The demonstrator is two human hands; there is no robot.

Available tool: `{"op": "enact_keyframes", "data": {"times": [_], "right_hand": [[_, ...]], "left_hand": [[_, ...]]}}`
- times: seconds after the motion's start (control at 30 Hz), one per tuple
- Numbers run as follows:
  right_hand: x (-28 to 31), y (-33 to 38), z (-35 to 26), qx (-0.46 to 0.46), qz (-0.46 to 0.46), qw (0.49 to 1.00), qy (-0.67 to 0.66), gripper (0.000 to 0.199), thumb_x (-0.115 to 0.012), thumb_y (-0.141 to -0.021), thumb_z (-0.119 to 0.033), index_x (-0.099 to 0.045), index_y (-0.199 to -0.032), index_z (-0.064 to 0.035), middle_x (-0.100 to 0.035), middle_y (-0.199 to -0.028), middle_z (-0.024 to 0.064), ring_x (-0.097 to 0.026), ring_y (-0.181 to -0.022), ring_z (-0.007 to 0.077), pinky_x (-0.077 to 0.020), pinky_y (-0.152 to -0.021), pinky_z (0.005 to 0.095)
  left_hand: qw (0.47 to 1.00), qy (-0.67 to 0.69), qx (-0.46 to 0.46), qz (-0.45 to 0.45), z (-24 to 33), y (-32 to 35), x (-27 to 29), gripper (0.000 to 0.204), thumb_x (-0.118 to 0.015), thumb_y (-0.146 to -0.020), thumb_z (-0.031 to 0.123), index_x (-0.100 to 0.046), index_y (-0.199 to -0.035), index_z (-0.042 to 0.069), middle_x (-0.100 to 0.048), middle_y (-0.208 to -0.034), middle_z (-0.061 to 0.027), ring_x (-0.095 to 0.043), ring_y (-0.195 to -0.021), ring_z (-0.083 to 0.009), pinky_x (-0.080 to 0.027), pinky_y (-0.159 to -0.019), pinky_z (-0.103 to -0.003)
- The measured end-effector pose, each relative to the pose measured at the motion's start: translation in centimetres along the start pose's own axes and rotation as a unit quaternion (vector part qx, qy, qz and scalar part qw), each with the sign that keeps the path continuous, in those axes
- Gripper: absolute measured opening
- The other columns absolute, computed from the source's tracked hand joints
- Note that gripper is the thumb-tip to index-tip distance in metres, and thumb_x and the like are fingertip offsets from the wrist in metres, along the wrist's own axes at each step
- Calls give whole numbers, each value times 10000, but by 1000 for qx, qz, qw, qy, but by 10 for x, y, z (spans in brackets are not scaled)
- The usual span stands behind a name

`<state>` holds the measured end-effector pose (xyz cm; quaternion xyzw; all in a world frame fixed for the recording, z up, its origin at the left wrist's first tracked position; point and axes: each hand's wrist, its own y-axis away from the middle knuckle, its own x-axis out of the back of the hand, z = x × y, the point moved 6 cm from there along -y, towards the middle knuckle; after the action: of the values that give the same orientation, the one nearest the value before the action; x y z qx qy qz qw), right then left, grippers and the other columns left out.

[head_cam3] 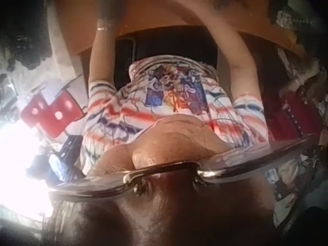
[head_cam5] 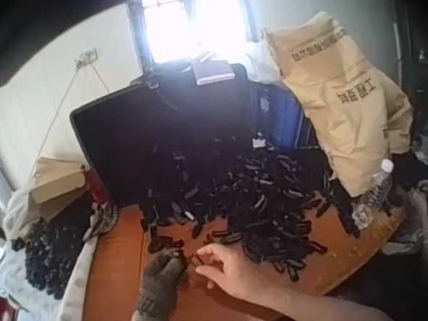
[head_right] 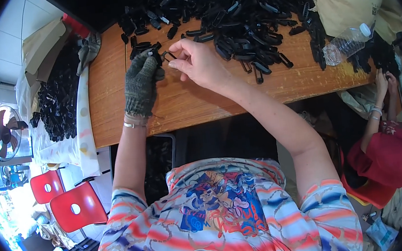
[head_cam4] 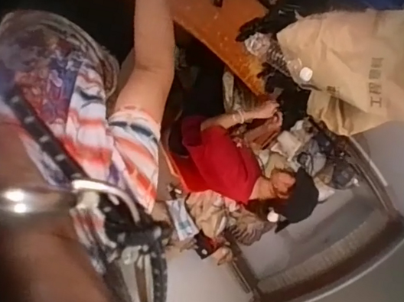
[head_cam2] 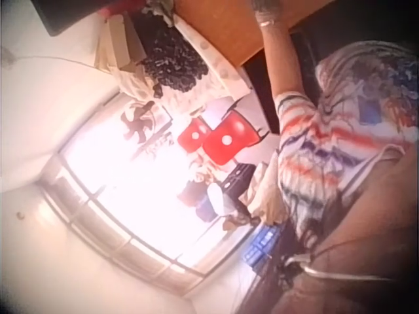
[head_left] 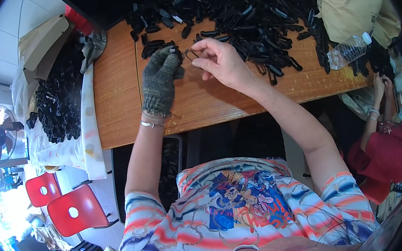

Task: Assembling or inspecting small black plastic components on a wooden workbench in a manufacturing environment.

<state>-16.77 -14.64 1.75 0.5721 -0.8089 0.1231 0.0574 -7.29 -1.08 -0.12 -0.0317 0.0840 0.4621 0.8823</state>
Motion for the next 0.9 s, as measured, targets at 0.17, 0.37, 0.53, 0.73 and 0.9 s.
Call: {"op": "enact_keyframes", "data": {"times": [0.17, 0.37, 0.53, 0.73, 0.9], "right_hand": [[-9, 10, -20, 100, 32, 993, 50, 298, -709, -891, -49, -590, -1152, 28, -686, -829, 96, -666, -702, 140, -541, -636, 270], [-7, 8, -9, 75, 51, 993, 75, 190, -711, -885, -67, -625, -1031, 19, -686, -834, 96, -672, -721, 142, -525, -628, 275], [-10, 16, -26, 133, 83, 984, 83, 163, -712, -885, -83, -626, -979, 19, -667, -855, 96, -655, -683, 142, -515, -607, 270], [-13, 18, -27, 147, 70, 983, 84, 155, -721, -873, -77, -630, -963, 10, -648, -836, 85, -640, -659, 143, -508, -592, 272], [-15, 19, -19, 142, 71, 983, 97, 159, -736, -849, -70, -632, -944, 4, -649, -837, 93, -651, -650, 184, -511, -588, 296]], "left_hand": [[995, 93, 14, -22, -8, 18, -3, 266, -656, -963, 205, -662, -1163, 30, -683, -930, -21, -623, -753, -98, -523, -683, -246], [999, 48, 15, -22, -1, 24, 0, 293, -676, -948, 217, -677, -1177, 36, -672, -874, -9, -604, -708, -78, -508, -628, -239], [1000, 7, 4, -28, 5, 28, 0, 262, -665, -947, 194, -688, -1163, 47, -653, -795, 10, -579, -671, -61, -467, -592, -211], [999, 10, -30, -12, 1, 27, -1, 262, -643, -956, 159, -674, -1190, 43, -694, -926, -27, -599, -711, -74, -497, -617, -219], [999, 32, -43, -5, -4, 33, -7, 298, -640, -961, 141, -649, -1242, 40, -707, -1013, -41, -615, -746, -81, -516, -637, -223]]}}
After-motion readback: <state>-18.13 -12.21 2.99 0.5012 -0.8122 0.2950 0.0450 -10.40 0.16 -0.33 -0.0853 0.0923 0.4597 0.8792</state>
